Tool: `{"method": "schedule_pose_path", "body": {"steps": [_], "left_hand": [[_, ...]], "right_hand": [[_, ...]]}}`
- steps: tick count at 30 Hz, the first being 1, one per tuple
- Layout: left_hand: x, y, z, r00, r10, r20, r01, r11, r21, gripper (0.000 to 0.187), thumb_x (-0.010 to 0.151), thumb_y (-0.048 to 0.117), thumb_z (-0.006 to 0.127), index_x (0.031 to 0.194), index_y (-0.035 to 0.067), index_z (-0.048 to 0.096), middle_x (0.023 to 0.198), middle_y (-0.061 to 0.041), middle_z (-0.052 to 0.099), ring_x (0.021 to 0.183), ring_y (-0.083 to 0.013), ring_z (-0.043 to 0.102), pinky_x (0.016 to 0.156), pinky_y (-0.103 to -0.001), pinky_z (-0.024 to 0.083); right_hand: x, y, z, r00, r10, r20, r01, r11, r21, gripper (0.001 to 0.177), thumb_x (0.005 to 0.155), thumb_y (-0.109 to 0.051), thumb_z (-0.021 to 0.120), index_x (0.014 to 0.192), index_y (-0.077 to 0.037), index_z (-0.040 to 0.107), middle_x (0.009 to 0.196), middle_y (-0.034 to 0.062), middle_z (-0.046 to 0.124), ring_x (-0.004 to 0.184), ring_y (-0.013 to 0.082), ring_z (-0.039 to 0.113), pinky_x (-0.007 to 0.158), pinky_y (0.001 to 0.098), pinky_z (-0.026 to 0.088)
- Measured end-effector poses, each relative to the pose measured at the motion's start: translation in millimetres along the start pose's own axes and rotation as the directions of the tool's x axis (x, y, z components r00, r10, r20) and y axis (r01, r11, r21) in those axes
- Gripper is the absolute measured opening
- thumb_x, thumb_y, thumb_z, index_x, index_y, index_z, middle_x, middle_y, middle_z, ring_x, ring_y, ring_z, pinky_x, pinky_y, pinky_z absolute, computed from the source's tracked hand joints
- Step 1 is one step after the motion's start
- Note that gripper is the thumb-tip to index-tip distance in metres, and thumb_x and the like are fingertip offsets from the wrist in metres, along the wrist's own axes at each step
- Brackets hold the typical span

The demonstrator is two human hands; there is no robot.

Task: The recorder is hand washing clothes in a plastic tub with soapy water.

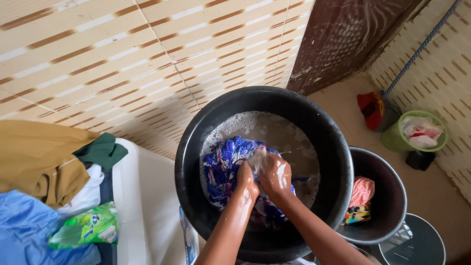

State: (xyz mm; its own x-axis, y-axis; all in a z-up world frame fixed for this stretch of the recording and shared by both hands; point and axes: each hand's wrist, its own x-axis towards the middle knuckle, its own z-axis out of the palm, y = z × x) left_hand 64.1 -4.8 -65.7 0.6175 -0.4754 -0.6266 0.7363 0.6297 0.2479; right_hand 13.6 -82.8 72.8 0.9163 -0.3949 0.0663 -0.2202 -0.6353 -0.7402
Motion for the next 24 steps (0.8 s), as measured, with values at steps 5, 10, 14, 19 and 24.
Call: {"method": "schedule_pose_path", "body": {"steps": [5,10,14,19,24], "left_hand": [[50.5,-1.2,-64.2,0.991,0.054,0.123,-0.073,0.985,0.157,0.018,0.093,0.026,0.063,0.087,0.009,0.063,0.085,-0.005,0.065,0.073,-0.0180,0.061,0.066,-0.033,0.052],[-64.0,8.2,56.8,0.933,0.254,-0.255,-0.009,0.725,0.689,0.028,0.090,0.029,0.074,0.100,0.002,0.078,0.099,-0.004,0.076,0.084,-0.0080,0.066,0.076,-0.028,0.051],[-105.3,12.2,83.7,0.974,0.044,0.224,-0.227,0.291,0.929,0.038,0.088,0.029,0.075,0.097,-0.008,0.075,0.095,-0.016,0.077,0.079,-0.0158,0.069,0.070,-0.032,0.055],[-125.5,22.3,100.7,0.889,-0.040,0.457,-0.375,0.509,0.775,0.049,0.092,0.046,0.076,0.121,0.006,0.073,0.119,-0.008,0.071,0.105,-0.0114,0.065,0.089,-0.029,0.052],[-58.7,56.6,52.8,0.984,0.129,-0.127,-0.080,0.939,0.334,0.071,0.087,0.070,0.058,0.119,0.007,0.069,0.106,-0.015,0.072,0.094,-0.0262,0.073,0.079,-0.042,0.062]], "right_hand": [[-25.4,-23.3,-7.0,0.962,0.238,0.135,-0.224,0.968,-0.110,0.046,0.099,-0.053,0.053,0.099,-0.009,0.067,0.091,0.0207,0.073,0.088,0.0431,0.069,0.077,0.0519,0.052],[15.8,16.2,-27.3,0.675,0.551,0.490,-0.716,0.649,0.258,0.059,0.099,-0.060,0.051,0.120,-0.008,0.066,0.101,0.0188,0.077,0.095,0.0361,0.072,0.082,0.0499,0.055],[53.8,1.0,-66.5,0.563,0.172,0.809,-0.823,0.214,0.527,0.050,0.093,-0.036,0.062,0.131,-0.004,0.061,0.119,0.0136,0.074,0.103,0.0274,0.072,0.087,0.0421,0.061],[61.6,-21.7,-56.3,0.796,0.102,0.597,-0.569,0.463,0.680,0.057,0.083,0.007,0.061,0.137,-0.013,0.055,0.121,0.0106,0.071,0.098,0.0232,0.072,0.083,0.0338,0.062],[8.5,-27.7,-14.6,0.993,0.114,-0.023,-0.082,0.825,0.558,0.032,0.086,0.004,0.058,0.110,-0.002,0.078,0.100,0.0131,0.082,0.087,0.0136,0.075,0.078,0.0270,0.060]]}}
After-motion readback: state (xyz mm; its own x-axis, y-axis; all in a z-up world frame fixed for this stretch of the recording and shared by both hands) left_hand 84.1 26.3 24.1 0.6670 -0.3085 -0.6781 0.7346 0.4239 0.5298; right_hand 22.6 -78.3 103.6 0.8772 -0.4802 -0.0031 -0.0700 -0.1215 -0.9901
